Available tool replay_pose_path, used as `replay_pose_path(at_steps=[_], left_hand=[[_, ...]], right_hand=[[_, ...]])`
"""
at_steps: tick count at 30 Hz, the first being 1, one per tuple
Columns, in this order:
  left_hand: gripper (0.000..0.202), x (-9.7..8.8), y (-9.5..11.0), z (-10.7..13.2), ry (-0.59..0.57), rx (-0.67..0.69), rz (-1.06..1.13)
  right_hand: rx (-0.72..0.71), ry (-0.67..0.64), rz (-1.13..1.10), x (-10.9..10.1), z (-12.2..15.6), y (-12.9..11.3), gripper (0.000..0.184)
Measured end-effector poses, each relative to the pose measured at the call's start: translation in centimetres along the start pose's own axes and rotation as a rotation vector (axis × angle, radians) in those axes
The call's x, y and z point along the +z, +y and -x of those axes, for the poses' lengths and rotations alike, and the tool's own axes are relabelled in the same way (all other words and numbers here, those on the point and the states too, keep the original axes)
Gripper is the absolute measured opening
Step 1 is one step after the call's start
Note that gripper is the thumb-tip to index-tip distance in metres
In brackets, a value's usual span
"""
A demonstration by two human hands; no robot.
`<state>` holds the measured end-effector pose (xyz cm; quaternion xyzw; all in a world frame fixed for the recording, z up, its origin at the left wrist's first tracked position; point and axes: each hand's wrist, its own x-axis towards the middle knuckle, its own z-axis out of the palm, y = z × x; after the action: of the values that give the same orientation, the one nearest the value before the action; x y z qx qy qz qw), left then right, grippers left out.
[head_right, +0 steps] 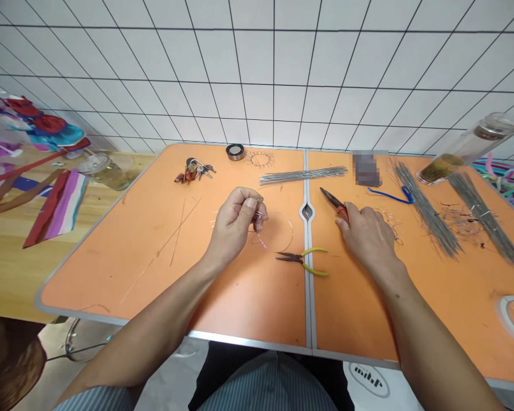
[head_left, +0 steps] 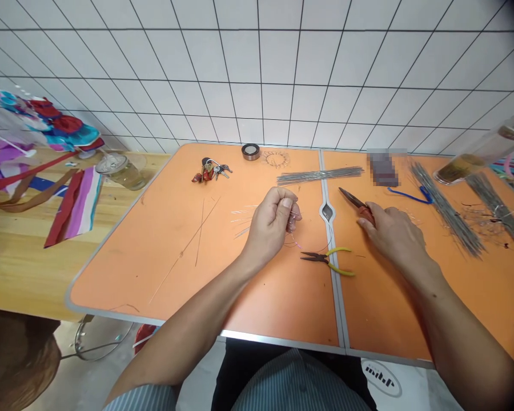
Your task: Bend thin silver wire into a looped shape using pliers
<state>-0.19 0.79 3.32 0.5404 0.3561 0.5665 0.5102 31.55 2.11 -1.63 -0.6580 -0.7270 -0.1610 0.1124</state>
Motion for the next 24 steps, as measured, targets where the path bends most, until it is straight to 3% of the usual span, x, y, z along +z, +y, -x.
replay_pose_path(at_steps=[5, 9, 12, 15, 17, 20, 24], left_hand=[[0.033, 0.1, 0.1, 0.3, -0.032, 0.002, -0.014], [0.031, 0.0, -0.1, 0.5, -0.061, 0.022, -0.078], [0.029, -0.1, -0.3, 0.5, -0.085, 0.016, -0.130], [0.025, 0.0, -0.7, 0.6, -0.120, 0.005, -0.184], [0.023, 0.1, -1.0, 0.7, -0.149, -0.008, -0.219], [0.022, 0.4, -1.1, 0.8, -0.180, -0.050, -0.201], [0.027, 0.7, -1.0, 0.5, -0.166, -0.155, -0.037]], right_hand=[[0.053, -0.088, 0.050, 0.9, 0.1, 0.5, 0.039], [0.061, -0.043, 0.000, -0.3, -0.2, -0.5, 0.038], [0.099, -0.047, -0.356, -3.1, -0.3, -2.9, 0.033], [0.099, -0.216, -0.926, -6.3, 0.1, -6.2, 0.038], [0.069, -0.314, -1.137, -7.7, 0.6, -8.1, 0.038], [0.085, -0.363, -1.244, -8.1, 1.4, -9.4, 0.028], [0.168, -0.305, -1.272, -7.4, 1.8, -9.4, 0.022]])
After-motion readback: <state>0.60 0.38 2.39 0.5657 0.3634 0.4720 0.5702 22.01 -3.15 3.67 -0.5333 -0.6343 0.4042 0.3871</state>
